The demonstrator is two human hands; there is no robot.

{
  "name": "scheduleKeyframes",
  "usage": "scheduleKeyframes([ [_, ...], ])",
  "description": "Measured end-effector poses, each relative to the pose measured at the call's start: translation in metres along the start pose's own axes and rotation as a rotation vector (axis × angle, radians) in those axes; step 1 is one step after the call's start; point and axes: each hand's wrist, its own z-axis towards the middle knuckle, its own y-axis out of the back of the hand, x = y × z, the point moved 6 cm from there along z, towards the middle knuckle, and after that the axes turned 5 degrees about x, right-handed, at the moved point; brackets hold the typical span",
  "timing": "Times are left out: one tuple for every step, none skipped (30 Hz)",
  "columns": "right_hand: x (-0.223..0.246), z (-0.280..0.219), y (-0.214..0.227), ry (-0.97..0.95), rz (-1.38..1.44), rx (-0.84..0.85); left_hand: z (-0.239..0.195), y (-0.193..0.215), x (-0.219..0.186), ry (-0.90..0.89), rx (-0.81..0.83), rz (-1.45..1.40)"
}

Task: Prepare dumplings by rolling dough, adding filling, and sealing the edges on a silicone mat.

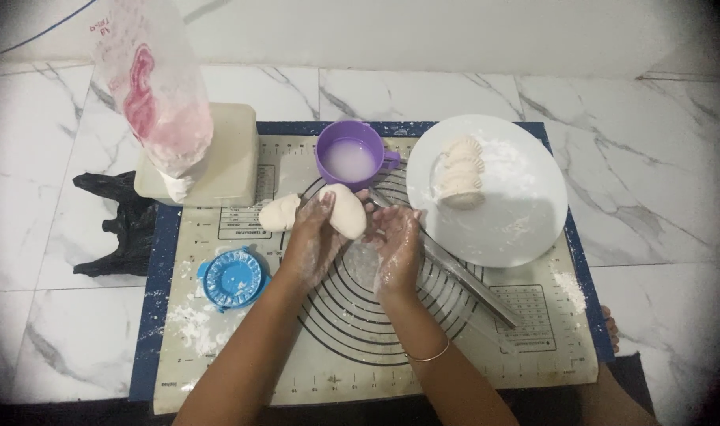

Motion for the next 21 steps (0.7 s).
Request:
scheduleKeyframes([
  [-0.001, 0.0, 0.001, 0.0, 0.0, 0.0, 0.001, 0.007, 0.004, 0.0, 0.0, 0.0],
  [-0.001, 0.0, 0.001, 0.0, -0.016, 0.005, 0.003, 0.014, 0.01, 0.014, 0.011, -0.046],
  [-0.002, 0.001, 0.001, 0.0, -0.033, 0.009, 0.005, 0.02, 0.015, 0.029, 0.022, -0.092],
  [-0.001, 0.0, 0.0, 0.001, -0.032, 0.009, 0.006, 0.021, 0.014, 0.029, 0.024, -0.091],
  [-0.002, 0.0, 0.0, -0.008, -0.013, -0.004, 0.006, 0.023, 0.015, 0.051, -0.005, -0.104],
  [-0.002, -0.001, 0.001, -0.017, 0.006, -0.017, 0.007, 0.025, 0.015, 0.074, -0.034, -0.118],
  [-0.003, 0.0, 0.002, -0.015, 0.006, -0.019, 0.006, 0.023, 0.013, 0.076, -0.032, -0.117],
  [-0.005, 0.001, 0.002, -0.02, 0.007, -0.011, 0.005, 0.022, 0.012, 0.097, -0.041, -0.127],
  [-0.007, 0.001, 0.002, -0.025, 0.008, -0.003, 0.003, 0.021, 0.011, 0.118, -0.049, -0.137],
  [-0.007, 0.001, 0.001, -0.025, 0.009, -0.001, 0.006, 0.027, 0.016, 0.116, -0.05, -0.136],
  [-0.006, 0.0, 0.001, -0.022, 0.015, 0.004, 0.01, 0.032, 0.02, 0.1, -0.041, -0.111],
  [-0.006, -0.001, 0.002, -0.017, 0.02, 0.008, 0.013, 0.037, 0.025, 0.085, -0.03, -0.088],
  [-0.007, 0.0, 0.003, -0.017, 0.02, 0.008, 0.011, 0.032, 0.023, 0.085, -0.03, -0.088],
  [-0.009, 0.001, 0.004, -0.026, 0.022, 0.009, 0.008, 0.03, 0.019, 0.069, -0.064, -0.087],
  [-0.011, 0.002, 0.005, -0.034, 0.024, 0.01, 0.004, 0.027, 0.016, 0.054, -0.098, -0.087],
  [-0.01, 0.002, 0.005, -0.035, 0.024, 0.011, 0.003, 0.028, 0.015, 0.053, -0.099, -0.087],
  [-0.01, 0.002, 0.004, -0.041, 0.032, 0.018, 0.002, 0.028, 0.013, 0.027, -0.105, -0.043],
  [-0.009, 0.002, 0.004, -0.046, 0.04, 0.024, 0.002, 0.028, 0.01, 0.0, -0.109, 0.002],
  [-0.008, 0.001, 0.003, -0.045, 0.041, 0.024, 0.002, 0.028, 0.009, 0.0, -0.109, 0.002],
  [-0.007, 0.0, 0.001, -0.045, 0.03, 0.03, 0.003, 0.028, 0.009, 0.007, -0.106, 0.025],
  [-0.006, -0.001, 0.0, -0.044, 0.02, 0.035, 0.003, 0.028, 0.008, 0.014, -0.104, 0.047],
])
